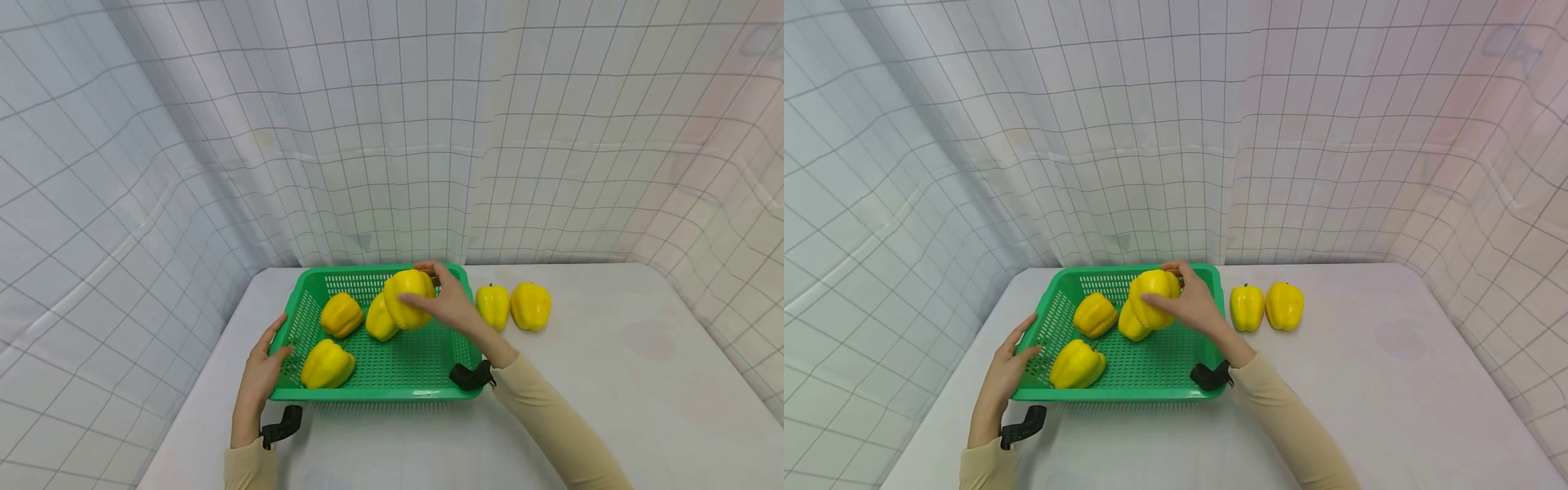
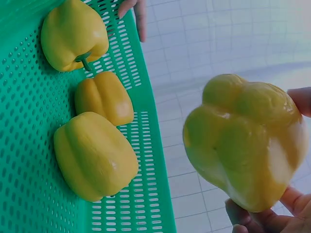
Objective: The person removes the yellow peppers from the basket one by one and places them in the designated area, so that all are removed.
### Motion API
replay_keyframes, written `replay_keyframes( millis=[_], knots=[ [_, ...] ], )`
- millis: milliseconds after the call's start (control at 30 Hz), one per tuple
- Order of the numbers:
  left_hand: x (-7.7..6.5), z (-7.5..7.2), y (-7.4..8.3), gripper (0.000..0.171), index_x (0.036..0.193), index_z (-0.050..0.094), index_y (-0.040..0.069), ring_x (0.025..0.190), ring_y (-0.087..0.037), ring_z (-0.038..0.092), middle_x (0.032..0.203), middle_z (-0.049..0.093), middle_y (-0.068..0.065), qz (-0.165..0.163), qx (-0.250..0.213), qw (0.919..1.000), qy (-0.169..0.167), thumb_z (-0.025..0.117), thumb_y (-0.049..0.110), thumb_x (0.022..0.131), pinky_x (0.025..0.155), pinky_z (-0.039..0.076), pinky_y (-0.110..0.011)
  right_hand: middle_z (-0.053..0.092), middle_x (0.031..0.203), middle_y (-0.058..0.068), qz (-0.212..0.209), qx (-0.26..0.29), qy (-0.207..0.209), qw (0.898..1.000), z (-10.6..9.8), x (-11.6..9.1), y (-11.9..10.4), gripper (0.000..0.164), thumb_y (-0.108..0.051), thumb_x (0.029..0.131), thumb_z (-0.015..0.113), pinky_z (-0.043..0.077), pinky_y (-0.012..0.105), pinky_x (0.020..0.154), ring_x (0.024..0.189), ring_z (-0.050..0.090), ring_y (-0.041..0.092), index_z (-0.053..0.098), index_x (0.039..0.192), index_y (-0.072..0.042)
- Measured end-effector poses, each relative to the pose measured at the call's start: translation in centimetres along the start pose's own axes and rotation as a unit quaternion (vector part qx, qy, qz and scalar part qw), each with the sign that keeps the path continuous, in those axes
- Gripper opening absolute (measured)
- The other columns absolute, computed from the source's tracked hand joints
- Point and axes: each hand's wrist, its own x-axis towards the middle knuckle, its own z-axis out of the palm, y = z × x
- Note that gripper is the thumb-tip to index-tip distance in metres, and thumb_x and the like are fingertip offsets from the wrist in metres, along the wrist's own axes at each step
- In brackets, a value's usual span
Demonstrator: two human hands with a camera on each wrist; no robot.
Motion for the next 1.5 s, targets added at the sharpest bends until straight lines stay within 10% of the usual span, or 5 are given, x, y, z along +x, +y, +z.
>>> replay_keyframes(
  millis=[1000,1500],
  knots=[
    [0.0,0.0,0.1,0.06,0.152,0.023,0.032,0.114,-0.035,0.04,0.154,0.019,-0.015,-0.002,0.002,1.0,0.002,0.046,0.015,0.099,0.084,0.036,-0.046,0.052,0.115,0.01,-0.006,0.053,0.143,0.988,-4.9,-3.5,0.9,0.055,-0.031,0.083,0.073,0.044,0.038,0.075,0.09,0.049,0.027,0.049,0.128,-0.01],
    [0.1,0.0,0.1,0.06,0.152,0.024,0.032,0.115,-0.034,0.039,0.155,0.018,-0.012,0.002,-0.001,1.0,0.004,0.046,0.015,0.099,0.085,0.035,-0.046,0.045,0.119,0.003,0.013,0.092,0.261,0.961,-7.2,-5.0,2.9,0.052,-0.02,0.086,0.071,0.045,0.02,0.072,0.091,0.048,0.019,0.048,0.129,-0.002]
  ],
)
